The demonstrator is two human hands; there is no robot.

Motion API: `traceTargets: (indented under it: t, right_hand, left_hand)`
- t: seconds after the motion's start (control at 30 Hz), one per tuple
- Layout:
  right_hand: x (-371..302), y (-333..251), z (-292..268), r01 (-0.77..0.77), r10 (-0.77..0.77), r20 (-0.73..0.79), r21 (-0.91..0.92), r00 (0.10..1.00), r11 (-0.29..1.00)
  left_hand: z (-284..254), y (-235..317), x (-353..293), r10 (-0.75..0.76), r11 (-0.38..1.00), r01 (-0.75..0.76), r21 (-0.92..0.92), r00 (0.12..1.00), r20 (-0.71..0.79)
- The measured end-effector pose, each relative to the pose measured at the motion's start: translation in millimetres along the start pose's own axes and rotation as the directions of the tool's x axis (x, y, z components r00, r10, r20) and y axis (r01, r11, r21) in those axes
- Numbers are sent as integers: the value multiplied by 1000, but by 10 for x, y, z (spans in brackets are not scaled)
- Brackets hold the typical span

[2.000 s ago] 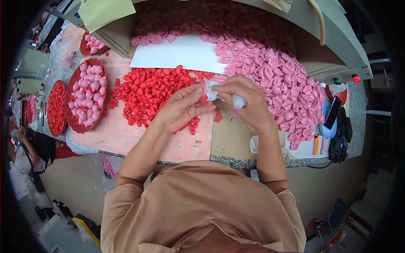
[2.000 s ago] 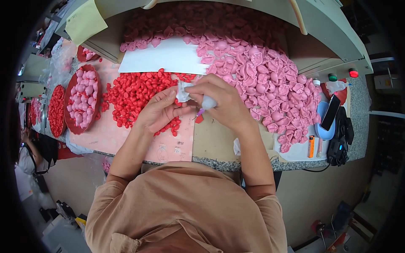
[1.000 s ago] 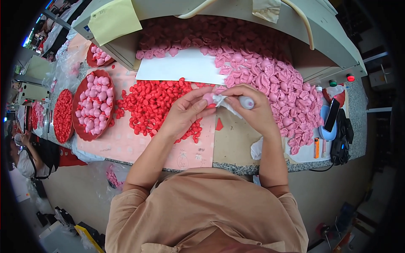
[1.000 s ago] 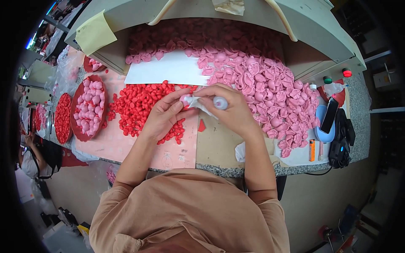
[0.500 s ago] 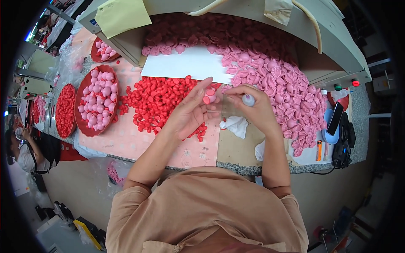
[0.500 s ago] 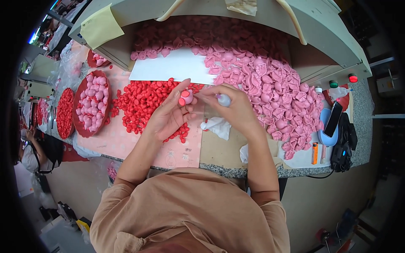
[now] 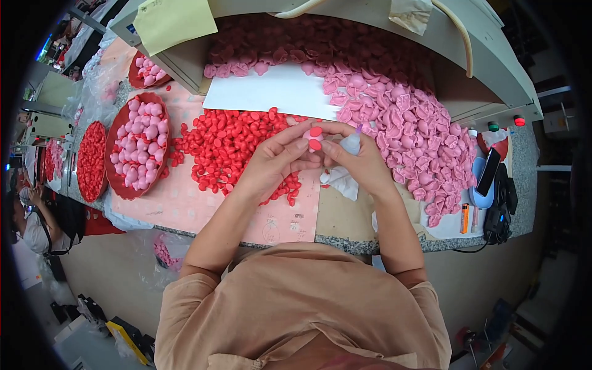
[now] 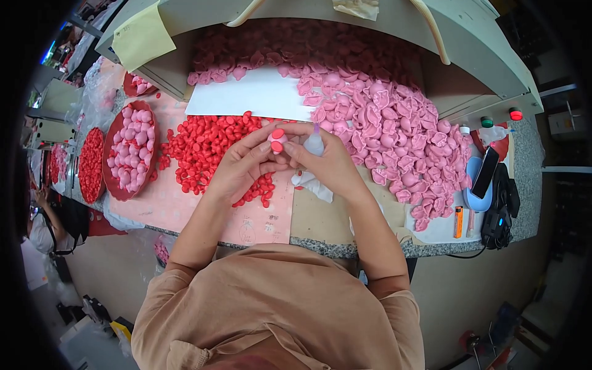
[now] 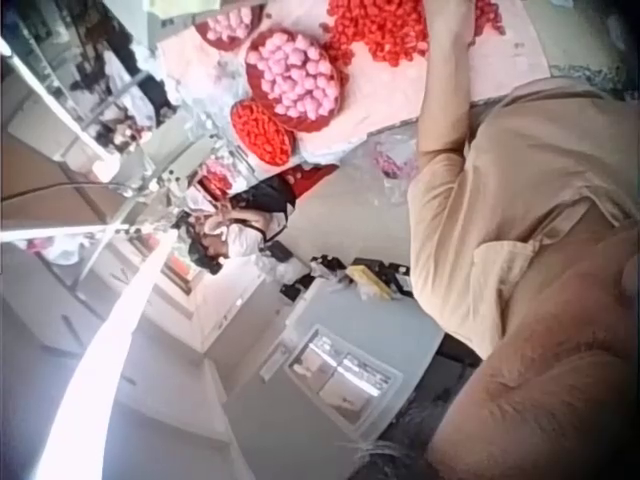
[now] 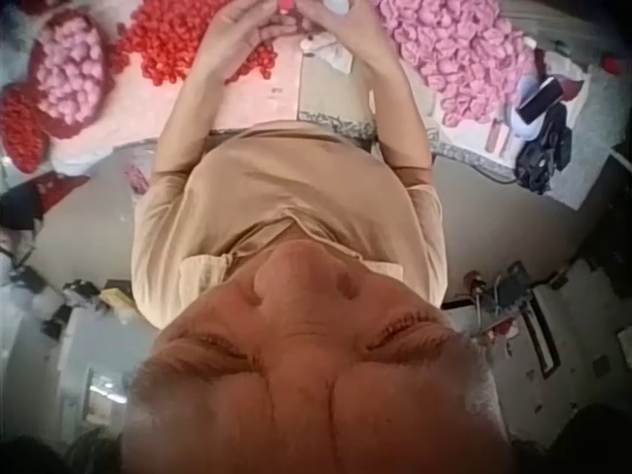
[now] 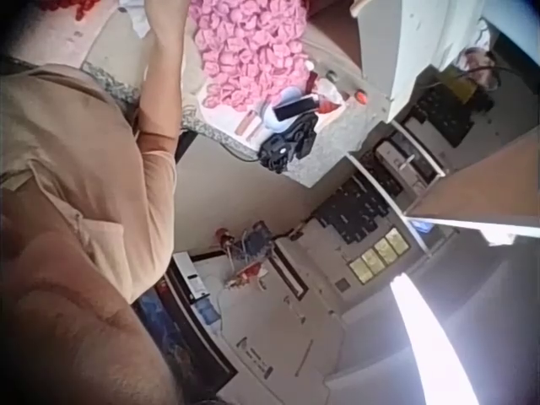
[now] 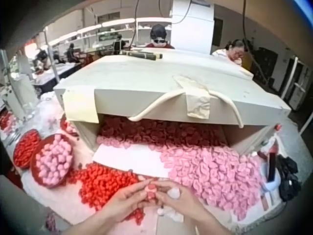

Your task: Assembling small pink rubber balloon components with white plastic inserts at a factory workbench.

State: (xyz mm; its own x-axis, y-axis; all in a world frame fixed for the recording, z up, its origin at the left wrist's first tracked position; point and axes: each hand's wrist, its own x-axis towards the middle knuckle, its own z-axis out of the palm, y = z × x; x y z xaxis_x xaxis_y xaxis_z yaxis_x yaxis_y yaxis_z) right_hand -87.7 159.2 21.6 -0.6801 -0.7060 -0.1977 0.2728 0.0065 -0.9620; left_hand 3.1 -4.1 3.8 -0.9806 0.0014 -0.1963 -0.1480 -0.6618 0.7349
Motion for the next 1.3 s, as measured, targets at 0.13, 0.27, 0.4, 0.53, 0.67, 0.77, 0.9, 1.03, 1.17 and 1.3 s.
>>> traceTargets:
  t: [0.13, 0.27, 0.4, 0.53, 0.67, 0.77, 0.9, 1.03, 1.17, 1.3]
  right_hand:
    - [7, -20, -47, -6, 5, 62, 7, 998, 1000]
    - [55, 39, -71, -81, 77, 55, 81, 996, 993]
    - [44, 24, -83, -127, 117, 72, 155, 991, 980]
    - [33, 26, -84, -161, 151, 75, 166, 986, 973]
    - [46, 27, -84, -138, 133, 59, 94, 989, 986]
    - [24, 23, -75, -88, 83, 65, 78, 994, 993]
    - [12, 17, -36, -47, 47, 4, 63, 999, 997]
    - [31, 40, -69, -81, 82, 9, -39, 997, 996]
    - [22, -29, -80, -131, 139, 41, -144, 989, 981]
    - [23, -33, -125, -150, 172, 98, -200, 980, 968]
  left_hand:
    - [-4, 11, 8, -24, 999, 24, 42, 1000, 12]
    - [-57, -7, 47, -79, 992, 72, 102, 995, 66]
    - [-83, -46, 51, -72, 987, 67, 148, 997, 28]
    - [-75, -40, 47, -103, 987, 101, 127, 995, 11]
    - [-81, -5, 47, -96, 990, 90, 106, 994, 53]
    - [-52, 23, 7, -83, 992, 79, 102, 996, 33]
    - [-34, 9, -2, -75, 996, 75, 48, 997, 5]
    - [10, 58, 2, -71, 985, 82, 150, 995, -76]
    - [-45, 66, 22, -93, 958, 112, 266, 992, -85]
    - [-55, 95, 25, -150, 954, 159, 255, 987, -52]
